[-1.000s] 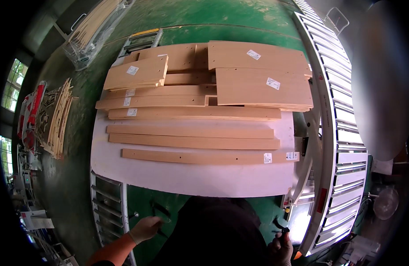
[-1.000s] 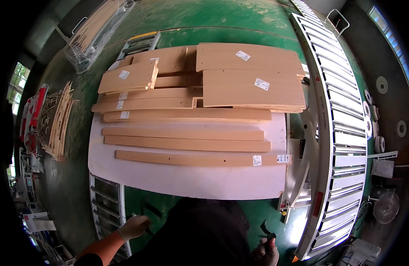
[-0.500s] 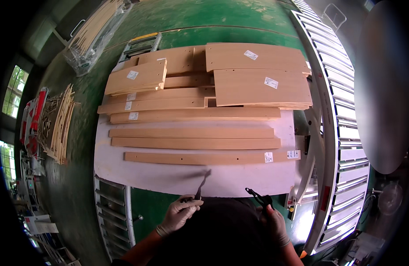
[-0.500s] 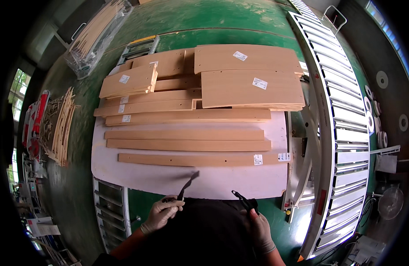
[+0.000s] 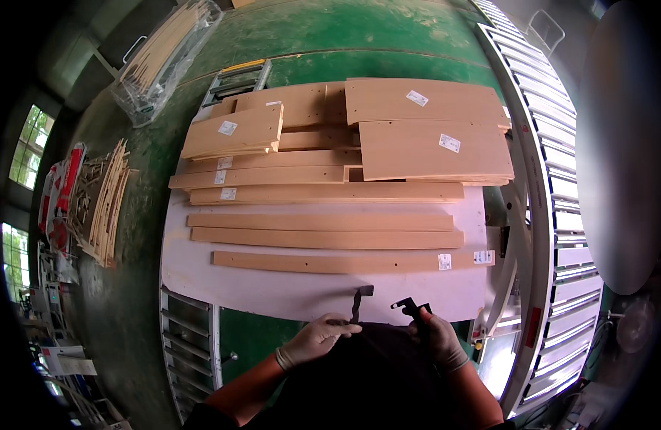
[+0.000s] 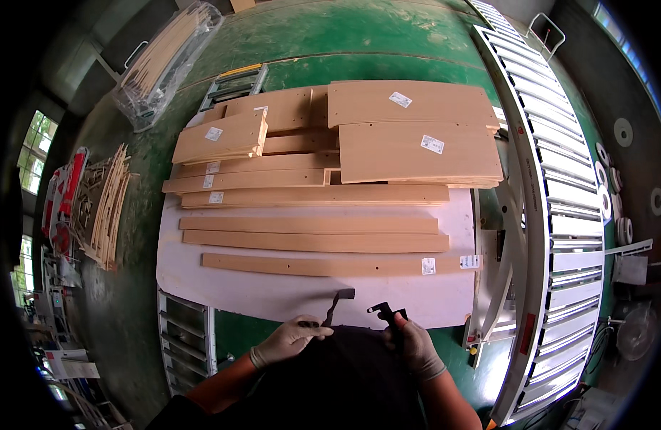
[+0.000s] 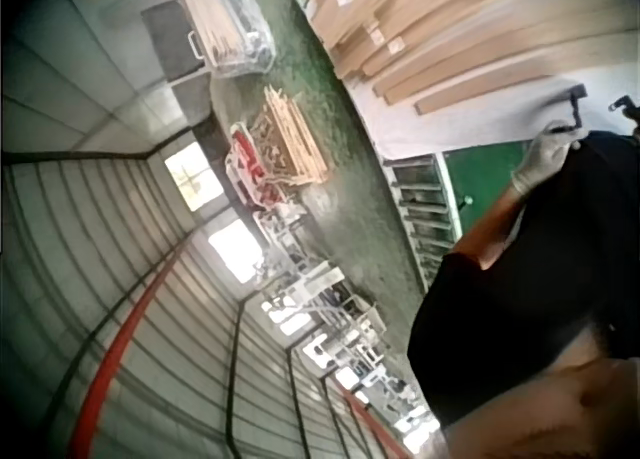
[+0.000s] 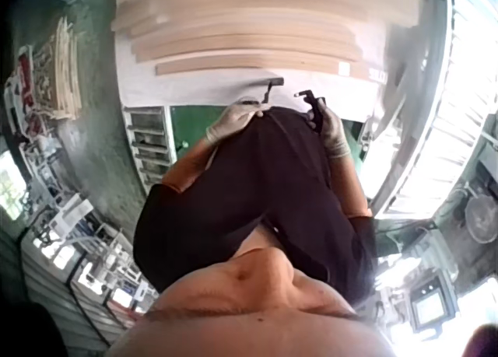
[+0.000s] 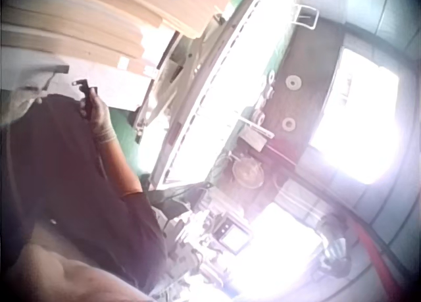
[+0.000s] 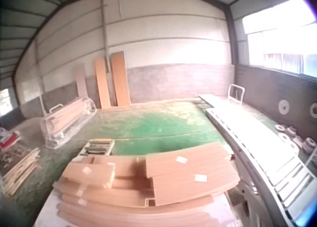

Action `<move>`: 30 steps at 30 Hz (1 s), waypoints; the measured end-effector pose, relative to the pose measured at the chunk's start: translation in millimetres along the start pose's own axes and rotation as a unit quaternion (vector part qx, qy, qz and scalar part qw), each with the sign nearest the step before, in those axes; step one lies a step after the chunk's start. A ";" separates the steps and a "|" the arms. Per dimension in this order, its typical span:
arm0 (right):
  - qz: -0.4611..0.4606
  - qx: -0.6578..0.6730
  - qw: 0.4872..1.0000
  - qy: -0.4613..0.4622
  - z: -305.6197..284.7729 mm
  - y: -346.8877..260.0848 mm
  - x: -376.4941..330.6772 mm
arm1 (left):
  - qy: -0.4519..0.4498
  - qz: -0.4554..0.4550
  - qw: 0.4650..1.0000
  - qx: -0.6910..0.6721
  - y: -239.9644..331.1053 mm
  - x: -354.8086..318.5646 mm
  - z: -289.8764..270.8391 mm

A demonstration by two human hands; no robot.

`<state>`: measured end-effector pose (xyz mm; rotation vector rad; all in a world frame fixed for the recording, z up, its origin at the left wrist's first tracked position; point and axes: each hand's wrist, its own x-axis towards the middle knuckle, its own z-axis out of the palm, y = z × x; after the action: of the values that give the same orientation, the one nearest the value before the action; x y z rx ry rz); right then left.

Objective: The person handles a black bird on a table, then repeatedly picks up wooden parts and places them into a machine. The parts move along a conveyor belt after insertion.

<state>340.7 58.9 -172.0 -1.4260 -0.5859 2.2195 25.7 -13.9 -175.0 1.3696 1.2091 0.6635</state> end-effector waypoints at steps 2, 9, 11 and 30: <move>-0.016 -0.032 0.999 -0.007 5.3 -7.9 3.4 | 0.019 0.040 0.998 0.052 0.6 0.6 -1.5; -0.043 -0.250 0.959 -0.125 53.4 -27.4 18.6 | 0.039 0.078 0.983 0.159 10.2 3.2 -2.6; -0.089 -0.317 0.936 -0.127 51.9 -25.4 17.2 | 0.049 0.087 0.976 0.191 6.4 0.3 -1.7; -0.288 -0.636 0.703 -0.132 74.7 -33.1 3.2 | -0.104 0.082 0.949 0.287 9.3 17.8 -12.8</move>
<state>275.2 79.1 -127.3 -1.0310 -2.5798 1.3388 22.3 8.6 -168.0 1.9874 1.1703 0.2678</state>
